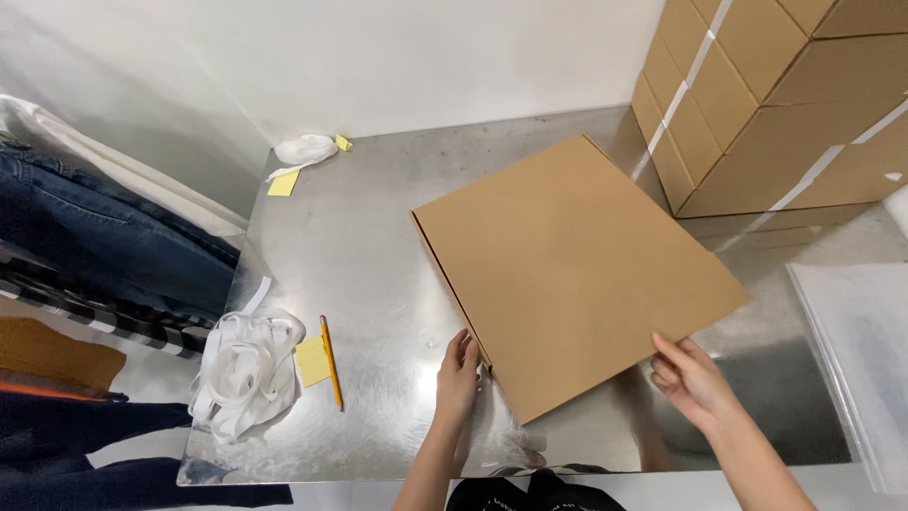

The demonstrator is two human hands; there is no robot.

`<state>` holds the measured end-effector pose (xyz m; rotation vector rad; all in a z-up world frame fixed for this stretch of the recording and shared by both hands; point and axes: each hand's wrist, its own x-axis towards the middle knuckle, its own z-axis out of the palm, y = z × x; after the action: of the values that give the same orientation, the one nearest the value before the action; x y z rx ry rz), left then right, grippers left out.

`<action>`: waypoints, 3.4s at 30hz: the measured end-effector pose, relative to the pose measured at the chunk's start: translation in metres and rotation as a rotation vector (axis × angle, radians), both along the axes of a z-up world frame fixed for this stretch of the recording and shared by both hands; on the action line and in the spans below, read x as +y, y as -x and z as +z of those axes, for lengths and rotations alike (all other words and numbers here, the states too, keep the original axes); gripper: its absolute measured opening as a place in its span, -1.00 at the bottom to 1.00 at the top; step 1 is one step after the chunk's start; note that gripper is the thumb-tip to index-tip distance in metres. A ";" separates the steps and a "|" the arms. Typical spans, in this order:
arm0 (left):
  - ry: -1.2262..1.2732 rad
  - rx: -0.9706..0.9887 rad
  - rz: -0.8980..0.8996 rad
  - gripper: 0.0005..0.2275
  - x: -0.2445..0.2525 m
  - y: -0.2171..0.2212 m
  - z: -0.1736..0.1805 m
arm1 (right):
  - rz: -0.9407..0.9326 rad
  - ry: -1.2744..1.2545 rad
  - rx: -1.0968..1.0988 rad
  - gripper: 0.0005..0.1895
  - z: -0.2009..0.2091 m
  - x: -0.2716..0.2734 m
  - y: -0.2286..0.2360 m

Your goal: Unpacking a garment from a gift box and hanging it on a clothing rack

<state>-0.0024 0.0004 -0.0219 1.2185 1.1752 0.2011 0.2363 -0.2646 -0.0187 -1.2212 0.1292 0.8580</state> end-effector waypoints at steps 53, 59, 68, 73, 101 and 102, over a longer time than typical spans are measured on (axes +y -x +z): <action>-1.155 -0.069 -0.708 -0.45 0.057 -0.070 -0.004 | -0.249 -0.074 -0.453 -0.19 0.161 0.062 -0.153; -1.644 -0.027 -1.036 -0.22 0.049 -0.062 -0.013 | -0.075 0.318 -0.495 -0.17 0.159 0.044 -0.081; -1.634 0.526 -1.424 -0.13 0.036 -0.070 -0.002 | 0.358 0.936 -0.401 0.30 0.031 -0.026 0.035; -1.699 0.645 -1.463 -0.19 0.033 -0.070 -0.013 | 0.465 1.141 -0.501 0.51 0.005 -0.041 0.078; -0.303 -0.101 -0.366 -0.69 0.052 -0.099 0.097 | -0.056 0.676 -0.375 -0.60 0.081 -0.060 -0.022; -0.247 -0.101 -0.333 -0.69 0.049 -0.095 0.101 | -0.150 0.476 -0.276 -0.57 0.065 -0.068 -0.025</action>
<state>0.0924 0.0492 0.0795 1.5829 0.8612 0.1583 0.2616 -0.3328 0.0463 -1.7396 0.2064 0.5329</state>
